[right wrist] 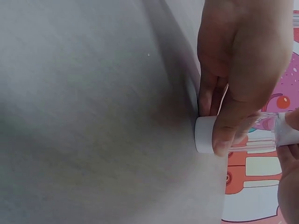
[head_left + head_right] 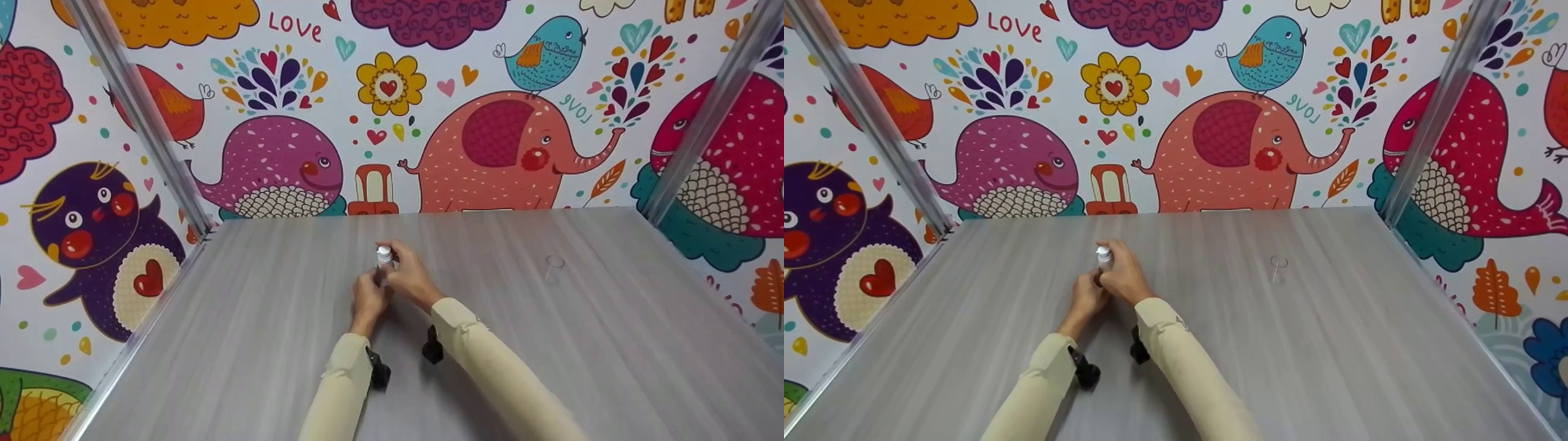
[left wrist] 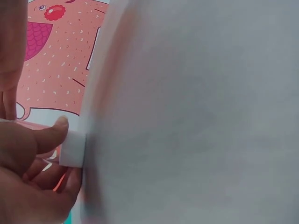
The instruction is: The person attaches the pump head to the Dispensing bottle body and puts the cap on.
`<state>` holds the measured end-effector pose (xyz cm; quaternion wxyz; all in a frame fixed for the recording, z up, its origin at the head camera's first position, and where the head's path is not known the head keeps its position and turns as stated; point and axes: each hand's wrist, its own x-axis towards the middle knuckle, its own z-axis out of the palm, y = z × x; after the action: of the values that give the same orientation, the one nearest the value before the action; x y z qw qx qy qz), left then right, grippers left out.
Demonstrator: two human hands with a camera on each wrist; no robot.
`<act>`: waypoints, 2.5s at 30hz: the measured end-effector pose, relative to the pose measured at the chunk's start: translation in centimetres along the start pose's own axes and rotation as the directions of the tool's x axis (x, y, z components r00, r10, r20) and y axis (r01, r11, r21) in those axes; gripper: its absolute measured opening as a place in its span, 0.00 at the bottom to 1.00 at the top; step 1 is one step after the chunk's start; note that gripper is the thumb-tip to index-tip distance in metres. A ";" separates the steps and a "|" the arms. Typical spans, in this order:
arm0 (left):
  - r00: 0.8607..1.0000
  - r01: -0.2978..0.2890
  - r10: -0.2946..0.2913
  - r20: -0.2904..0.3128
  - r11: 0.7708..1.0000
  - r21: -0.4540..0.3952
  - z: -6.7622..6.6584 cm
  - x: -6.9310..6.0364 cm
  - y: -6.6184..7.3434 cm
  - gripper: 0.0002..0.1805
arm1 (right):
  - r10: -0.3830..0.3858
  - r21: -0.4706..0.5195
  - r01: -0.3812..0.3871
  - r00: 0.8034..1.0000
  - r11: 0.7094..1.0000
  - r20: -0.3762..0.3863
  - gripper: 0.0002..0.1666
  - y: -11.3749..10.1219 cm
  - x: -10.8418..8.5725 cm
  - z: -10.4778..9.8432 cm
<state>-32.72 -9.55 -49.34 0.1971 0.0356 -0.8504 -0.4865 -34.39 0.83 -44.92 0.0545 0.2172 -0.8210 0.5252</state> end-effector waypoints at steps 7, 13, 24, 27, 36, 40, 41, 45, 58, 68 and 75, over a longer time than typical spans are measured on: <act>1.000 0.000 0.000 -0.005 1.000 0.010 0.0 0.0 0.2 0.04 | -0.030 -0.009 0.030 1.000 1.000 0.008 0.27 0.1 0.0 -0.3; 1.000 -0.024 0.025 -0.019 1.000 0.011 0.1 -0.1 0.2 0.03 | -0.032 -0.024 0.032 0.999 0.999 0.008 0.25 0.2 0.0 -0.5; 1.000 0.007 -0.007 -0.005 1.000 0.005 0.1 -0.1 0.3 0.07 | 0.013 -0.042 -0.014 1.000 0.999 -0.018 0.25 0.4 0.2 -0.5; 1.000 -0.014 0.013 -0.014 1.000 -0.006 0.1 -0.1 0.3 0.08 | 0.016 -0.042 -0.018 0.999 0.999 -0.030 0.25 0.4 0.1 -0.5; 0.999 -0.024 0.024 -0.025 0.999 -0.024 0.1 -0.1 0.3 0.07 | -0.003 -0.059 0.002 1.000 0.998 -0.021 0.29 0.8 -0.1 -0.8; 0.999 -0.028 0.028 -0.025 1.000 -0.006 0.2 0.0 0.2 0.04 | -0.032 -0.053 0.031 0.999 0.998 -0.029 0.28 0.8 0.0 -1.0; 0.999 -0.037 0.037 -0.029 0.999 0.005 0.2 0.0 0.1 0.04 | -0.050 -0.052 0.048 0.998 0.998 -0.036 0.27 0.9 0.0 -1.1; 1.000 -0.023 0.023 -0.020 0.999 0.023 0.1 0.1 0.1 0.04 | -0.082 -0.033 0.081 0.996 0.996 -0.034 0.27 0.8 0.2 -1.1; 1.000 0.004 -0.004 -0.002 1.000 0.004 0.0 0.0 0.1 0.03 | -0.092 0.023 0.092 0.996 0.995 0.003 0.27 1.3 -0.4 -0.8; 1.000 0.017 -0.017 0.010 1.000 -0.002 0.2 0.0 0.2 0.03 | -0.137 -0.052 0.135 0.990 0.990 -0.045 0.24 1.6 -0.5 -0.7; 1.000 0.031 -0.031 0.002 0.999 0.015 0.1 0.0 0.2 0.05 | -0.169 -0.121 0.165 0.985 0.979 -0.028 0.22 1.6 -0.4 -0.8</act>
<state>-32.74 -9.34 -49.19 0.1883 0.0499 -0.8536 -0.4831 -34.77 2.21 -46.05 0.1269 0.2717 -0.8284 0.4731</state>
